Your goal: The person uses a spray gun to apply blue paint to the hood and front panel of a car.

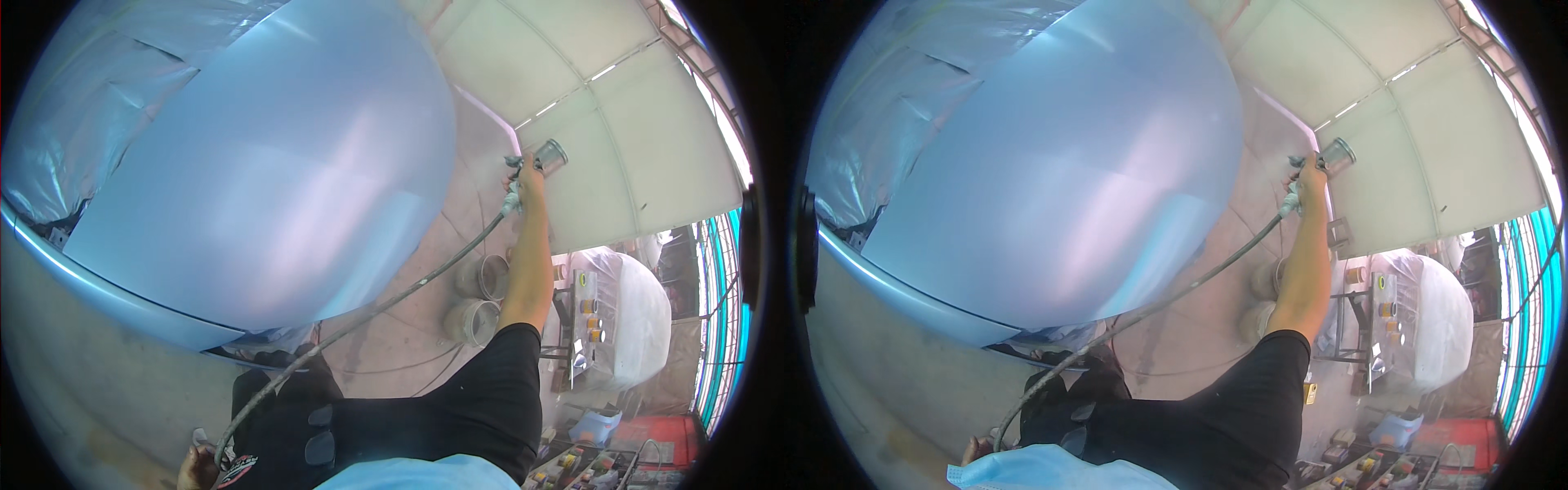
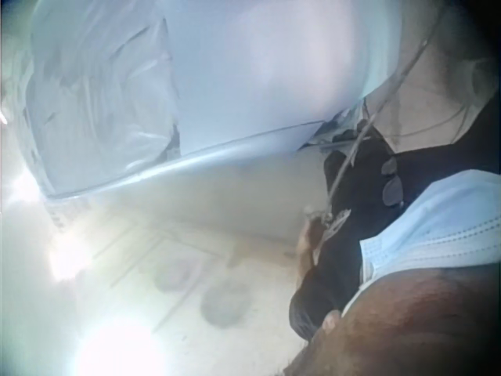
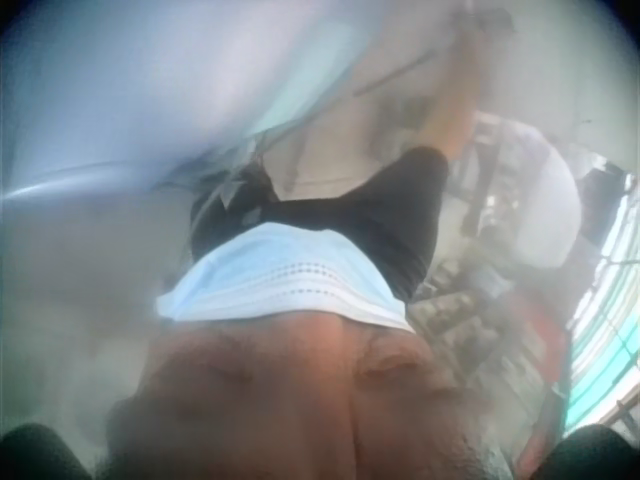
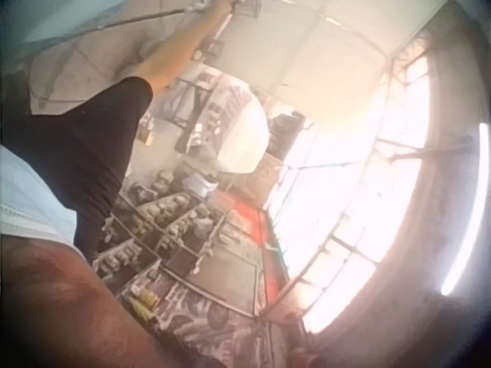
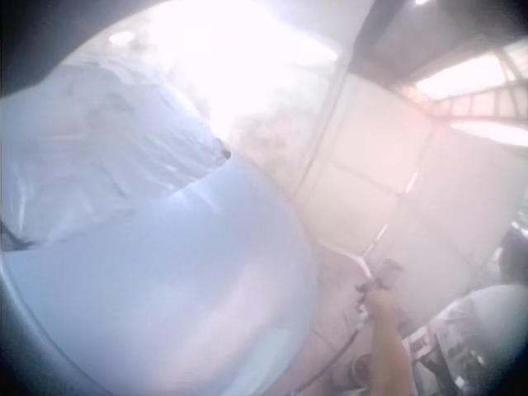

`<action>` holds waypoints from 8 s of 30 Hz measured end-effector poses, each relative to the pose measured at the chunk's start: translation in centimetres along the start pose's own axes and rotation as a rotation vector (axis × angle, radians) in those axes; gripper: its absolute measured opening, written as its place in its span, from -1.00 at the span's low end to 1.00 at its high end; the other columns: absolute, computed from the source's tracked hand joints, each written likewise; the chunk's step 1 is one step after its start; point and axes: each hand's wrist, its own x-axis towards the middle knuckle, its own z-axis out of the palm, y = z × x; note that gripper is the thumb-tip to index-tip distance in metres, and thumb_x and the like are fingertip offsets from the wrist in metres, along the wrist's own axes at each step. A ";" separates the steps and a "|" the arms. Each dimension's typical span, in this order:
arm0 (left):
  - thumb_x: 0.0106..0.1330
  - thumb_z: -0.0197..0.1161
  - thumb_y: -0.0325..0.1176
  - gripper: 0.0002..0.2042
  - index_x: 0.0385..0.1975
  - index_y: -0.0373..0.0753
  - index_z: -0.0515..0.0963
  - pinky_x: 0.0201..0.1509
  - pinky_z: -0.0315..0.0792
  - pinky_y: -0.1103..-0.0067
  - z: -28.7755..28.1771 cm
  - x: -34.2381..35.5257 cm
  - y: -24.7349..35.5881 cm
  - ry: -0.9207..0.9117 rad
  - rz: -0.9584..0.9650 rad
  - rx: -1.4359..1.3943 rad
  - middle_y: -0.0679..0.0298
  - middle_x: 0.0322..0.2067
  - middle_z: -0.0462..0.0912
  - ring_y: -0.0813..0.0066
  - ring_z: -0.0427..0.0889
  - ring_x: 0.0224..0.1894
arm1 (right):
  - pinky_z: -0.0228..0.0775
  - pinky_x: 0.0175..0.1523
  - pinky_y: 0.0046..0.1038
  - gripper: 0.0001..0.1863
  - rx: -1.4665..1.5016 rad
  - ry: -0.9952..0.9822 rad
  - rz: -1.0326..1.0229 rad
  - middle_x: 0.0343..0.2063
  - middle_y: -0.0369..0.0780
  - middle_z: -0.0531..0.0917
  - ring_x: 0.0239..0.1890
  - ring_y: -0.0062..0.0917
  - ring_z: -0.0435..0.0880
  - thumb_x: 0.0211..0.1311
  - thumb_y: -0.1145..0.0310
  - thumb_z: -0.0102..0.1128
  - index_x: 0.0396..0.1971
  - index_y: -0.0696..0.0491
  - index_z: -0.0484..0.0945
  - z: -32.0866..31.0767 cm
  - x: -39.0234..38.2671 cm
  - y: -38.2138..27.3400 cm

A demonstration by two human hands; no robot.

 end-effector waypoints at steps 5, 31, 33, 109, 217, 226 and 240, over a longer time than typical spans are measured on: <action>0.40 -0.10 0.17 -0.44 -0.33 -0.32 0.50 -0.24 0.23 0.40 -0.2 -1.6 -0.4 0.037 0.172 -0.163 0.17 -0.40 0.53 0.33 0.43 -0.34 | 0.44 -0.69 -0.35 -0.49 0.052 -0.181 -0.110 -0.62 -0.17 0.47 -0.75 -0.38 0.51 0.39 -0.12 -0.11 -0.20 0.11 0.43 9.0 -4.4 -6.4; 0.42 -0.20 0.20 -0.40 -0.39 -0.26 0.56 -0.23 0.31 0.40 -2.6 -7.9 -1.4 0.021 0.410 -0.284 0.18 -0.50 0.54 0.30 0.47 -0.40 | 0.42 -0.64 -0.31 -0.39 0.217 -0.532 -0.160 -0.63 -0.17 0.48 -0.70 -0.36 0.53 0.38 -0.20 -0.20 -0.32 0.16 0.36 30.2 -16.8 -17.5; 0.43 -0.19 0.19 -0.41 -0.37 -0.25 0.57 -0.20 0.32 0.39 -2.7 -8.3 -1.1 -0.006 0.395 -0.253 0.18 -0.48 0.55 0.29 0.48 -0.38 | 0.46 -0.61 -0.32 -0.44 0.204 -0.494 -0.127 -0.62 -0.20 0.50 -0.68 -0.37 0.59 0.40 -0.17 -0.18 -0.27 0.12 0.42 26.5 -14.8 -15.2; 0.23 0.32 -0.20 -0.58 -0.21 -0.56 0.57 -0.55 0.30 0.62 9.5 -3.0 12.8 -0.343 0.242 0.302 0.13 -0.63 0.57 0.52 0.48 -0.63 | 0.40 -0.69 -0.32 -0.44 0.209 0.126 0.149 -0.60 -0.15 0.47 -0.74 -0.37 0.52 0.37 -0.10 -0.06 -0.23 0.21 0.35 -1.6 -5.9 6.4; 0.12 0.45 -0.16 -0.57 -0.43 -0.54 0.61 -0.80 0.12 0.62 7.5 -2.9 10.6 -0.537 0.499 0.124 0.13 -0.79 0.50 0.58 0.33 -0.86 | 0.43 -0.64 -0.33 -0.41 0.172 0.168 0.150 -0.66 -0.17 0.50 -0.72 -0.37 0.52 0.33 -0.17 -0.03 -0.38 0.18 0.45 -4.4 -14.3 10.4; 0.26 0.32 -0.27 -0.67 -0.48 -0.45 0.42 -0.87 0.18 0.65 -2.4 -5.0 10.8 -0.542 0.735 -0.226 0.21 -0.75 0.40 0.56 0.32 -0.84 | 0.41 -0.68 -0.43 -0.45 0.066 -0.147 -0.032 -0.64 -0.24 0.50 -0.76 -0.50 0.48 0.35 -0.15 -0.04 -0.36 0.13 0.46 3.0 -24.8 -0.4; 0.39 0.10 -0.44 -0.88 -0.26 -0.37 0.45 -0.85 0.21 0.70 -19.5 -12.1 8.6 -0.511 1.063 -0.477 0.26 -0.74 0.38 0.62 0.30 -0.82 | 0.45 -0.65 -0.36 -0.46 0.135 -0.647 -0.187 -0.61 -0.24 0.51 -0.73 -0.46 0.53 0.36 -0.15 -0.06 -0.33 0.11 0.44 29.6 -44.4 -18.3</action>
